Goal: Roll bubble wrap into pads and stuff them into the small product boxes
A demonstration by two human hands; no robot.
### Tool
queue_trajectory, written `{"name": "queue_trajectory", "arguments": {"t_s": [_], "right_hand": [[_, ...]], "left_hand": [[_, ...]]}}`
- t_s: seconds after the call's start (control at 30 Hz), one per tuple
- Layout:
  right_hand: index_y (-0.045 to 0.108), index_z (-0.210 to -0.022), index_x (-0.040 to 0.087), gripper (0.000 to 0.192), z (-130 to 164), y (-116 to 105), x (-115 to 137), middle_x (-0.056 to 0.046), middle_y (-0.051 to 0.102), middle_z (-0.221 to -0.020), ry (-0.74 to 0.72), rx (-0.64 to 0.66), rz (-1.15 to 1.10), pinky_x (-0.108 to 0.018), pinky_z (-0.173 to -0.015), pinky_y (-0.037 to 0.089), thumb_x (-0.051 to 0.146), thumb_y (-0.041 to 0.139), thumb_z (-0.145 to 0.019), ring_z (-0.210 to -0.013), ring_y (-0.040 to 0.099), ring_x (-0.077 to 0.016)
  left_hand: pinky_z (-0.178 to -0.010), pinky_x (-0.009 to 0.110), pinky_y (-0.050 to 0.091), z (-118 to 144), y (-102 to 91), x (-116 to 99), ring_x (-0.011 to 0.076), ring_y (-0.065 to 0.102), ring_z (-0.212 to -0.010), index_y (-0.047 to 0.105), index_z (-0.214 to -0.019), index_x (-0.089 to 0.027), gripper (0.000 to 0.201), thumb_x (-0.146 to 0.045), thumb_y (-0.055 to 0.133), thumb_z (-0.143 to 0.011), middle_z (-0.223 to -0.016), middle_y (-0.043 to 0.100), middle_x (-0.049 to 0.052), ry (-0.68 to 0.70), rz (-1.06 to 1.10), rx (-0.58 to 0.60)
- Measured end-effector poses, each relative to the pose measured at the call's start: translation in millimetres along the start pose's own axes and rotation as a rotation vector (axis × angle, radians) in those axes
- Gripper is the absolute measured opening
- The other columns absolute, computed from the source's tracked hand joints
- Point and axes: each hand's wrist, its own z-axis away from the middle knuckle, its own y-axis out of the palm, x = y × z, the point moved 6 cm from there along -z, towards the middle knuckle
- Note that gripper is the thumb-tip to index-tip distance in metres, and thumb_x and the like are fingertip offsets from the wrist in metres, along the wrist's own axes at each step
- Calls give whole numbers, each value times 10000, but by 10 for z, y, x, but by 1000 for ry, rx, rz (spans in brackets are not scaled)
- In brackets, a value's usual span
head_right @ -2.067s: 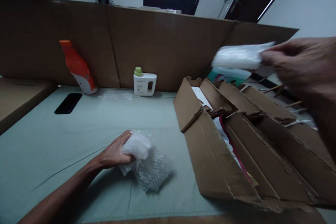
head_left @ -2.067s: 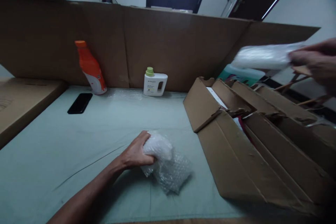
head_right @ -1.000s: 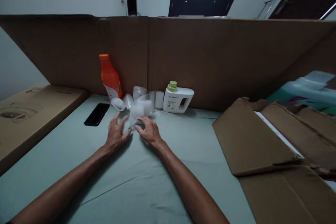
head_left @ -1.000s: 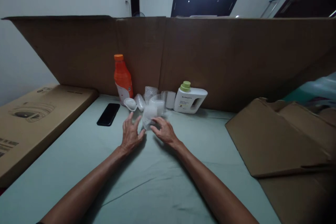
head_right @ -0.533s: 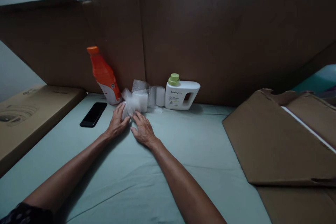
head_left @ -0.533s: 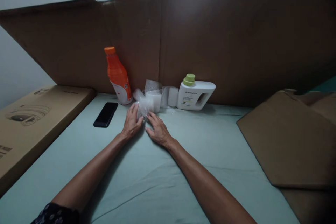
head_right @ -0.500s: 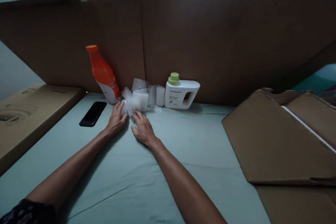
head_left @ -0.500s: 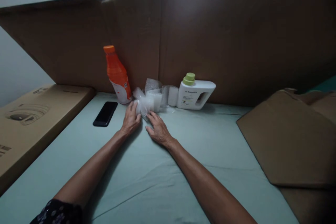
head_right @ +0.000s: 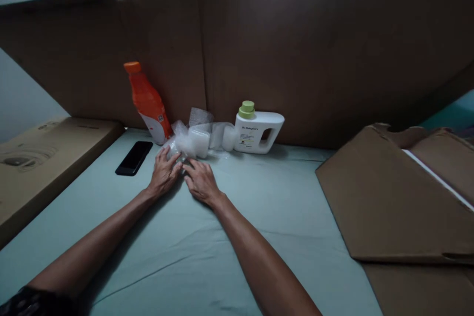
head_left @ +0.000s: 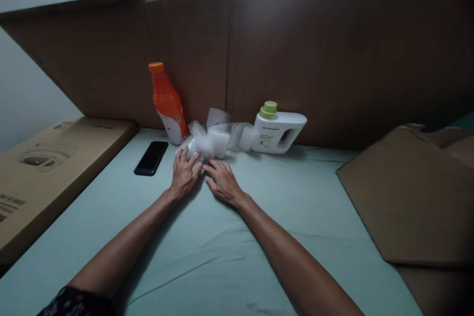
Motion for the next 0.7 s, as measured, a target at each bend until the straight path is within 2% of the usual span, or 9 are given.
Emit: {"name": "queue_trajectory", "arguments": {"t_s": [0.1,0.2,0.27,0.33,0.47,0.57,0.63,0.7], "right_hand": [[624,-1345,183,450,-22,-39,-123,-138,563,-1444,89,-105,-2,-457,-1075,396,158,531,-906,-1279,539,-278],[666,-1276,174,431,-40,-33,-209,-139,588,-1418,121,-160,-31,-459,-1047,420,157,567,-857,-1239,567,-286],[711,-1175,187,359,-40,-38,-233,-113,673,-1290,126,-188,-57,-442,-1018,442,161,562,-850,-1161,612,-270],[712,-1151,188,349,-29,-71,-247,-106,703,-1215,142,-239,-79,-431,-1003,453,155,522,-861,-1143,621,-264],[656,-1267,190,447,-19,-118,-281,-121,648,-1322,167,-327,-110,-465,-1071,424,164,507,-846,-1259,559,-287],[567,-1393,190,589,-40,-85,-342,-124,562,-1447,177,-341,-132,-494,-1136,391,182,547,-805,-1343,500,-301],[510,-1444,169,653,-53,-57,-400,-139,517,-1490,193,-345,-144,-501,-1163,372,190,547,-793,-1384,467,-300],[480,-1464,154,676,-64,-32,-454,-150,502,-1503,204,-338,-156,-491,-1182,359,195,542,-792,-1400,457,-288]], "left_hand": [[-1166,610,323,-274,58,117,379,298,-1485,632,-1334,-214,461,-188,557,-881,-1554,429,152,-25,-50,27],[-1172,660,263,-348,11,194,395,307,-1485,626,-1342,-242,550,-134,603,-803,-1572,415,146,-29,-82,52],[-1183,675,215,-240,-80,201,402,276,-1500,559,-1411,-233,639,-162,638,-781,-1618,334,163,-31,-94,47],[-1184,669,215,-42,-199,188,405,261,-1504,476,-1474,-213,717,-202,656,-780,-1649,245,183,-37,-93,15],[-1152,607,320,347,-370,109,389,297,-1479,455,-1481,-231,695,-222,644,-812,-1660,172,168,36,-31,-53],[-1145,564,354,435,-305,50,366,328,-1463,506,-1443,-225,594,-265,626,-863,-1627,255,169,105,-9,59],[-1133,589,358,410,-241,34,377,390,-1418,551,-1400,-191,533,-315,621,-887,-1558,372,200,101,-19,131],[-1132,642,323,365,-213,19,399,411,-1397,566,-1386,-170,520,-348,615,-899,-1523,419,223,85,-37,142]]}}
